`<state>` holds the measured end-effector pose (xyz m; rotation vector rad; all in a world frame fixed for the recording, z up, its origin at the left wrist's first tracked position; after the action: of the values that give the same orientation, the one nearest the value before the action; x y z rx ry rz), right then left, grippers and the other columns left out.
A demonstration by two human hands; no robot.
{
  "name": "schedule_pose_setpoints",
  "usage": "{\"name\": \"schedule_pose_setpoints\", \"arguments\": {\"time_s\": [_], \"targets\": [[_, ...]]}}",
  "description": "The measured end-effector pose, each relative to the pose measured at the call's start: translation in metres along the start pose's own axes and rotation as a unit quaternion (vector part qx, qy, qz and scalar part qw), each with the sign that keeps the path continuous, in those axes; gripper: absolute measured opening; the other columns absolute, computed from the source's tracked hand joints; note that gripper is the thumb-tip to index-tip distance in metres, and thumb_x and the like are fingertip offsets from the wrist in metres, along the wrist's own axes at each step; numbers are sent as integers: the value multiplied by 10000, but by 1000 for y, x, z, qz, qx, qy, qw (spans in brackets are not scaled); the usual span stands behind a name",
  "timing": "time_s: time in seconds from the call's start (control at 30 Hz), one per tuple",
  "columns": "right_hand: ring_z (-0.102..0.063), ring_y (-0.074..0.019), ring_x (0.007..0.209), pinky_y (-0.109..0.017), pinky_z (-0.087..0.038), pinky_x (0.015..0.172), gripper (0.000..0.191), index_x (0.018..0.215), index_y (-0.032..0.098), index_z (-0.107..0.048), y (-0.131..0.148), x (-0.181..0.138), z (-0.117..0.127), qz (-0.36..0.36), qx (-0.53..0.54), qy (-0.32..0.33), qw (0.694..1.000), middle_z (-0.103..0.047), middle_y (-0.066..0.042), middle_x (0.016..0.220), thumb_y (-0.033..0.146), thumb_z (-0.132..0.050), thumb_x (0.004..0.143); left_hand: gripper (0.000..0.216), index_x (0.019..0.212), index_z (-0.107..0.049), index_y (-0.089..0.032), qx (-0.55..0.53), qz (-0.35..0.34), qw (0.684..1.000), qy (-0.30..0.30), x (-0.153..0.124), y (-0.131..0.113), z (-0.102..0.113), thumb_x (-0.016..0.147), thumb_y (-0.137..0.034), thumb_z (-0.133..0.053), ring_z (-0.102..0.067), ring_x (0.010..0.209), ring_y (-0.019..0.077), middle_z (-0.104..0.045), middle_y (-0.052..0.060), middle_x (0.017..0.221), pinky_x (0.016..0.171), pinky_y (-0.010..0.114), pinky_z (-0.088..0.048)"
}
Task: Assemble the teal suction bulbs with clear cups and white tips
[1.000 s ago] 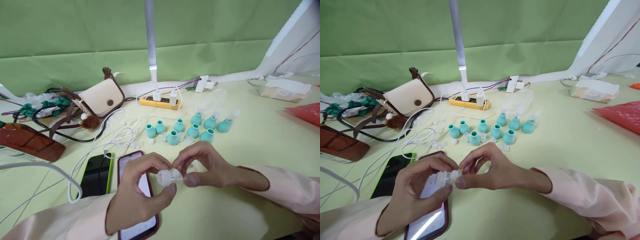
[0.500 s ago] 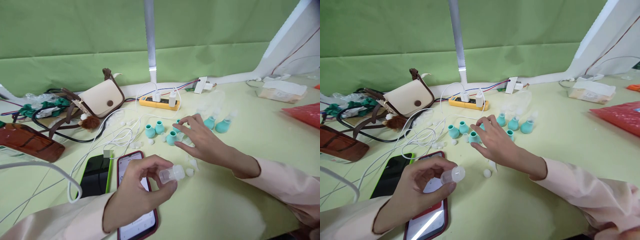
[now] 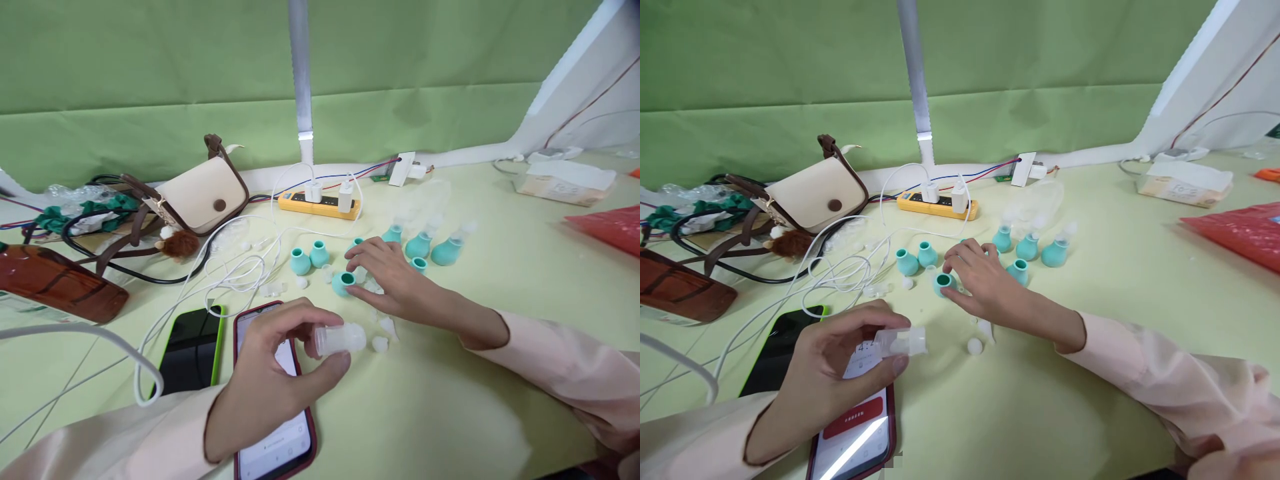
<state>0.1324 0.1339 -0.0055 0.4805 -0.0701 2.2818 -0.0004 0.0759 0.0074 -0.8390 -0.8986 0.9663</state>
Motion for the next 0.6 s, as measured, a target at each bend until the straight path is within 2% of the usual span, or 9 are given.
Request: {"name": "schedule_pose_setpoints", "arguments": {"time_s": [0.07, 0.17, 0.3, 0.4, 0.53, 0.6], "targets": [[-551, -200, 877, -361, -434, 745, 156, 885, 167, -506, 2, 0, 7, -5, 92, -17, 996, -604, -76, 950, 290, -523, 789, 159, 794, -609, -189, -26, 3, 1000, -6, 1, 0, 1, 654, -113, -618, -550, 687, 133, -596, 19, 757, 582, 237, -451], [-610, -150, 728, -290, -502, 662, 159, 843, 179, -512, 2, -2, 10, -44, 243, -8, 969, -643, -42, 846, 284, -569, 738, 137, 756, -566, -186, -61, 23, 998, -16, 3, 4, 3, 664, -92, -603, -581, 790, 145, -623, 27, 840, 652, 238, -470], [-606, -176, 863, -222, -529, 549, 180, 767, 184, -462, 3, -6, -4, -99, 367, 56, 923, -622, -53, 880, 281, -592, 687, 145, 735, -492, -188, -87, 65, 994, -27, 3, 12, 3, 680, -105, -597, -604, 762, 147, -643, 27, 849, 644, 247, -480], [-589, -179, 878, -212, -520, 541, 186, 716, 186, -409, 4, -7, -14, -118, 417, 81, 897, -601, -43, 808, 214, -582, 654, 142, 731, -487, -186, -92, 77, 992, -26, 3, 15, 3, 670, -134, -604, -605, 655, 144, -609, 3, 738, 572, 249, -480], [-551, -99, 587, -213, -488, 519, 170, 672, 178, -405, 8, -9, -22, -128, 437, 101, 885, -555, 17, 620, 137, -556, 605, 136, 732, -514, -173, -81, 78, 994, -18, 3, 14, 1, 652, -127, -614, -592, 590, 125, -598, -7, 668, 554, 228, -476], [-500, -75, 536, -204, -468, 508, 158, 682, 173, -434, 9, -8, -22, -123, 435, 93, 887, -539, 30, 604, 141, -560, 593, 142, 746, -544, -167, -70, 81, 994, -19, 4, 14, 2, 644, -117, -627, -574, 569, 107, -602, -15, 635, 552, 206, -471]]}}
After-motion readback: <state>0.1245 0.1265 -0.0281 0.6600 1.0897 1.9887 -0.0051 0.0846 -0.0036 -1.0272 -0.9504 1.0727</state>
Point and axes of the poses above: each hand's wrist, its own x-axis towards the middle knuckle, its own z-axis out of the back of the hand, y = z × x, the point moved 7 cm from there along x, towards the middle knuckle
